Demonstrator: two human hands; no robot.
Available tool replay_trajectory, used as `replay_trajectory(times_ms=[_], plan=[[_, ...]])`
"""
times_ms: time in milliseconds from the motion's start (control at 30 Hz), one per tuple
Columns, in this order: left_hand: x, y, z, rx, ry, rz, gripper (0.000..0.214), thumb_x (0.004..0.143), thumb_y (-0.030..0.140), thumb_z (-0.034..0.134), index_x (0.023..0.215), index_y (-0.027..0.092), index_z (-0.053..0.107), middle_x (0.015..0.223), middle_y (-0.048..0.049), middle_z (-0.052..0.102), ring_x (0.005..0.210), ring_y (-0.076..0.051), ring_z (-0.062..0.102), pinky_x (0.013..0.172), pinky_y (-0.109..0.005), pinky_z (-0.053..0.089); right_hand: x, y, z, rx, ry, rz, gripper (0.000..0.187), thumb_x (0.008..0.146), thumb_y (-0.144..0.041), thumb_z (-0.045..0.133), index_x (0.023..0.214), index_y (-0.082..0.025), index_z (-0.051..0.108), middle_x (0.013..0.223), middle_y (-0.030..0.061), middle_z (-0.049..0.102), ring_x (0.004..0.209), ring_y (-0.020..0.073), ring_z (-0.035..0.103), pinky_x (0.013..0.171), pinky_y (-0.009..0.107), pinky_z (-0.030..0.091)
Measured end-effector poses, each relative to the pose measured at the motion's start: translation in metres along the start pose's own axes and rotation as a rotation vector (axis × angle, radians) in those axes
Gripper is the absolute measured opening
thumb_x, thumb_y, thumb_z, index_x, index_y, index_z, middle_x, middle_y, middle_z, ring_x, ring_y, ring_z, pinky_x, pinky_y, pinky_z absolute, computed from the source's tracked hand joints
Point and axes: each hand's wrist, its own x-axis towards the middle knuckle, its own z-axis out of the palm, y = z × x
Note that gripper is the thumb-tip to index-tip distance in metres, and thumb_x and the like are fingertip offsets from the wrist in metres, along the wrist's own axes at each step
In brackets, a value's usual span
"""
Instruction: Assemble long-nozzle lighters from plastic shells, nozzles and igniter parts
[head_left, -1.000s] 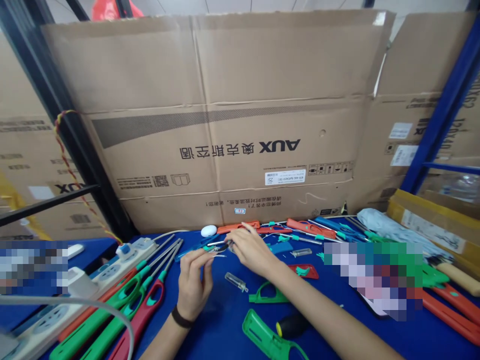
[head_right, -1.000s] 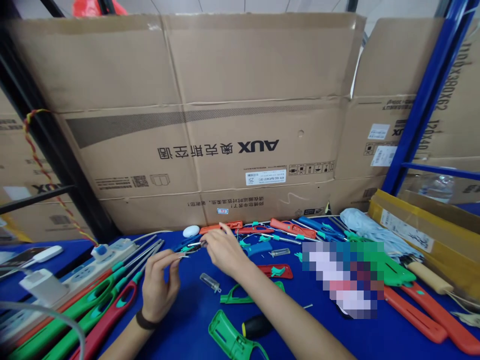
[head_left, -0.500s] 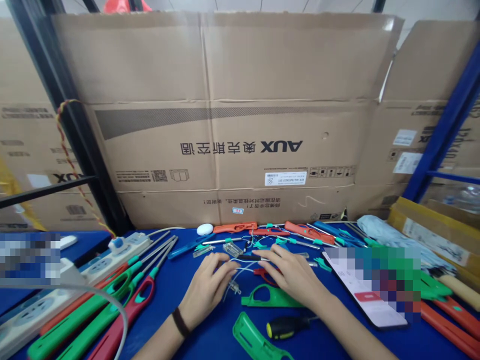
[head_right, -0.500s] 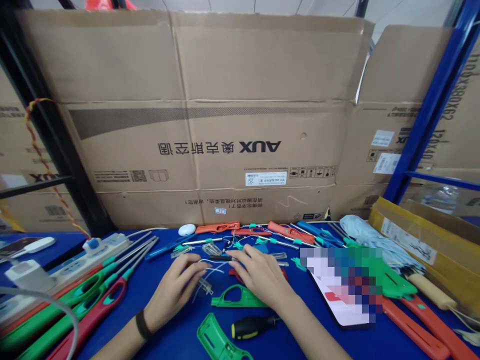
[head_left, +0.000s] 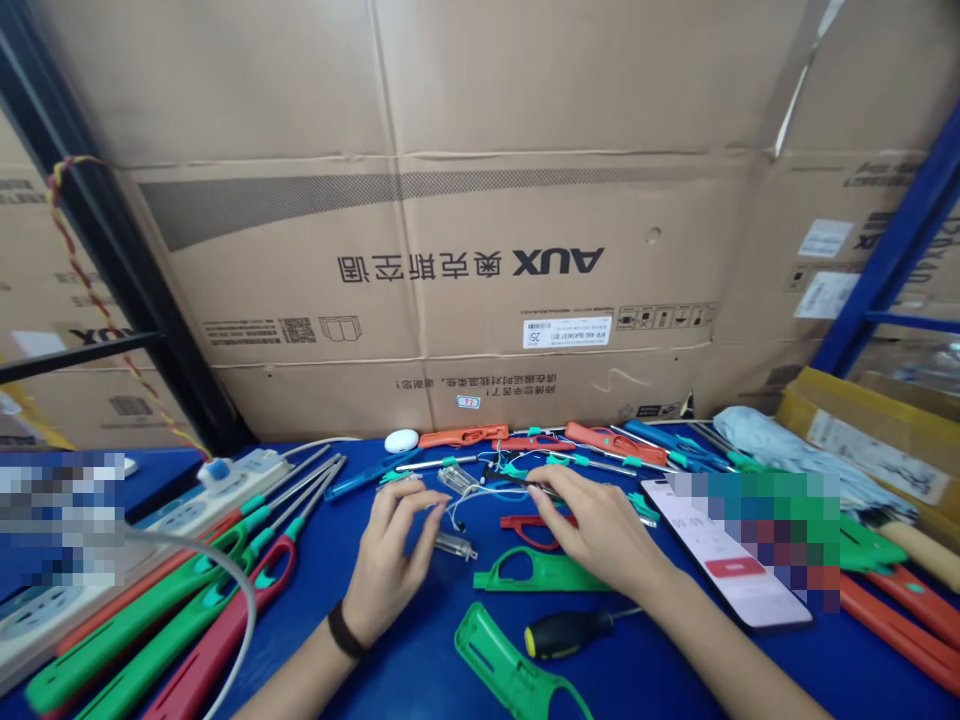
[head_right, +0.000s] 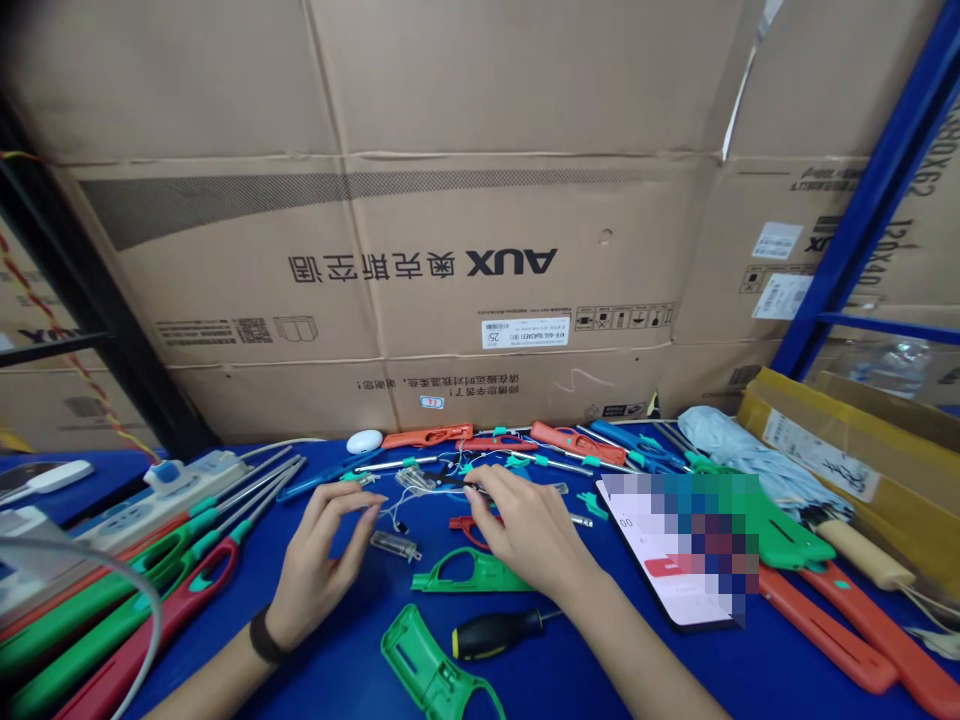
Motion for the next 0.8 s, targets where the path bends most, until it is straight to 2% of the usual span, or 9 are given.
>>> replay_trajectory(times_ms=[100, 200, 300, 400, 533, 667, 800], plan=[[0.000, -0.002, 0.002, 0.000, -0.049, 0.028, 0.013, 0.089, 0.015, 0.052, 0.099, 0.021, 0.057, 0.090, -0.0035, 0.062, 0.086, -0.017, 0.059, 0.079, -0.031, 0.047, -0.001, -0.002, 0.000, -0.001, 0.025, 0.005, 0.016, 0.092, -0.025, 0.040, 0.098, -0.024, 0.055, 0.091, -0.0012, 0.069, 0.073, 0.0170, 0.067, 0.058, 0.026, 0.045], [0.000, -0.004, 0.004, -0.011, -0.090, 0.078, 0.013, 0.090, 0.015, 0.051, 0.100, 0.021, 0.057, 0.089, -0.0014, 0.067, 0.082, -0.016, 0.062, 0.086, -0.034, 0.045, -0.002, -0.005, 0.000, 0.010, 0.048, 0.002, 0.015, 0.091, -0.026, 0.041, 0.093, -0.023, 0.055, 0.081, -0.0012, 0.069, 0.062, 0.0154, 0.065, 0.053, 0.025, 0.042], [0.000, -0.005, 0.003, -0.010, -0.140, 0.076, 0.015, 0.092, 0.017, 0.049, 0.104, 0.021, 0.056, 0.091, -0.0014, 0.069, 0.083, -0.016, 0.063, 0.092, -0.037, 0.042, -0.002, -0.006, 0.000, 0.046, 0.044, -0.043, 0.015, 0.092, -0.030, 0.044, 0.095, -0.024, 0.057, 0.087, -0.0012, 0.069, 0.070, 0.0142, 0.066, 0.057, 0.024, 0.043], [0.000, -0.002, 0.000, -0.015, -0.267, 0.034, 0.026, 0.090, 0.025, 0.052, 0.116, 0.022, 0.052, 0.093, -0.0025, 0.068, 0.086, -0.018, 0.063, 0.096, -0.042, 0.039, -0.002, -0.006, 0.001, 0.046, 0.040, -0.101, 0.015, 0.093, -0.030, 0.045, 0.098, -0.025, 0.058, 0.091, -0.0008, 0.069, 0.078, 0.0140, 0.066, 0.062, 0.023, 0.045], [0.000, 0.001, -0.003, -0.027, -0.397, 0.019, 0.048, 0.083, 0.037, 0.059, 0.126, 0.022, 0.044, 0.108, -0.0066, 0.065, 0.104, -0.025, 0.058, 0.102, -0.050, 0.032, -0.003, -0.006, 0.003, 0.067, 0.164, -0.122, 0.014, 0.094, -0.026, 0.045, 0.098, -0.021, 0.058, 0.085, 0.0003, 0.069, 0.075, 0.0137, 0.067, 0.061, 0.022, 0.045], [-0.001, 0.003, -0.001, -0.008, -0.384, 0.014, 0.055, 0.078, 0.040, 0.064, 0.126, 0.022, 0.043, 0.118, -0.0097, 0.060, 0.112, -0.028, 0.054, 0.102, -0.052, 0.032, -0.004, -0.010, 0.004, 0.101, 0.309, -0.143, 0.014, 0.093, -0.027, 0.047, 0.094, -0.019, 0.058, 0.078, 0.0005, 0.069, 0.069, 0.0127, 0.067, 0.059, 0.022, 0.046], [-0.001, 0.007, 0.002, -0.012, -0.325, 0.020, 0.058, 0.076, 0.042, 0.066, 0.126, 0.022, 0.043, 0.119, -0.0111, 0.059, 0.114, -0.029, 0.051, 0.099, -0.049, 0.037, -0.007, -0.016, 0.005, 0.135, 0.302, -0.180, 0.014, 0.093, -0.026, 0.046, 0.095, -0.020, 0.059, 0.079, 0.0007, 0.069, 0.069, 0.0120, 0.066, 0.061, 0.022, 0.048]])
